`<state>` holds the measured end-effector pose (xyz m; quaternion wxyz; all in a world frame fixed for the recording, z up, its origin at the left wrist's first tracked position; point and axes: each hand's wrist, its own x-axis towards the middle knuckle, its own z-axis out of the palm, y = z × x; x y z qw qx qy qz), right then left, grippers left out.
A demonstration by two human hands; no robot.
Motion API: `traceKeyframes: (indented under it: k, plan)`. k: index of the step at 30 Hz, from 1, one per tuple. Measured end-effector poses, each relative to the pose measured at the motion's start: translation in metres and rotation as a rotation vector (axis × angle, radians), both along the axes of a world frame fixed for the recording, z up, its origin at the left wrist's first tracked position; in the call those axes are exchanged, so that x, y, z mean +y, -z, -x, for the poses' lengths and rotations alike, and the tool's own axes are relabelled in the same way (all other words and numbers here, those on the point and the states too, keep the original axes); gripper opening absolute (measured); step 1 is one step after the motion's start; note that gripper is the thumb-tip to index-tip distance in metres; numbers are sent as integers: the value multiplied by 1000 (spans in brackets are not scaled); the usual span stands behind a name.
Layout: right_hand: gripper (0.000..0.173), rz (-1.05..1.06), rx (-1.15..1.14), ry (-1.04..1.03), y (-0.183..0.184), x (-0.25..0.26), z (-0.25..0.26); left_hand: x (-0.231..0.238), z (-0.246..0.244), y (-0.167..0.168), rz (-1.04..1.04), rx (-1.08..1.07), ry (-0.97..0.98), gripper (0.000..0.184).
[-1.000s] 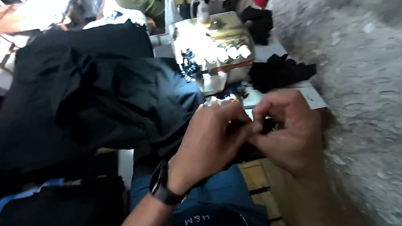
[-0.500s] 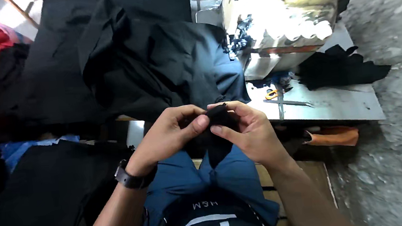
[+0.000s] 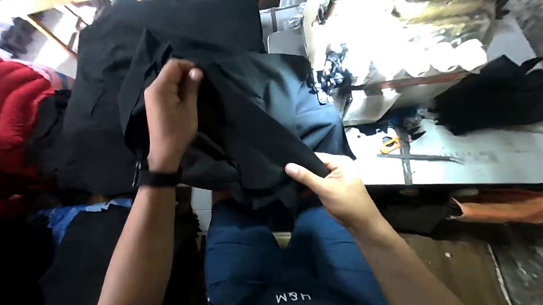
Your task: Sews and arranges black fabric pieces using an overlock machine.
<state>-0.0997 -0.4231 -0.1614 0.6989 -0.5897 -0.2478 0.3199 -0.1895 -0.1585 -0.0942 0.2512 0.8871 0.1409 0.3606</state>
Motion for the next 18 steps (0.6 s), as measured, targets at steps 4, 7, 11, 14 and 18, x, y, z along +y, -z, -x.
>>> traceKeyframes:
  k: [4, 7, 11, 14, 18]
  plan:
    - [25, 180, 42, -138, -12, 44, -9, 54, -43, 25, -49, 0, -76, 28]
    - [36, 354, -158, -191, -7, 45, -4, 82, -56, 59, -29, 58, -115, 29]
    - [41, 272, -514, -133, 10, -39, 26, 91, -57, 75, -30, 60, -200, 29]
    - [38, 309, -427, -128, 0, -80, 41, 92, -59, 78, -75, 84, -199, 31]
    - [37, 286, -445, 3, 28, -49, 23, 79, -48, 62, 24, 155, -120, 33]
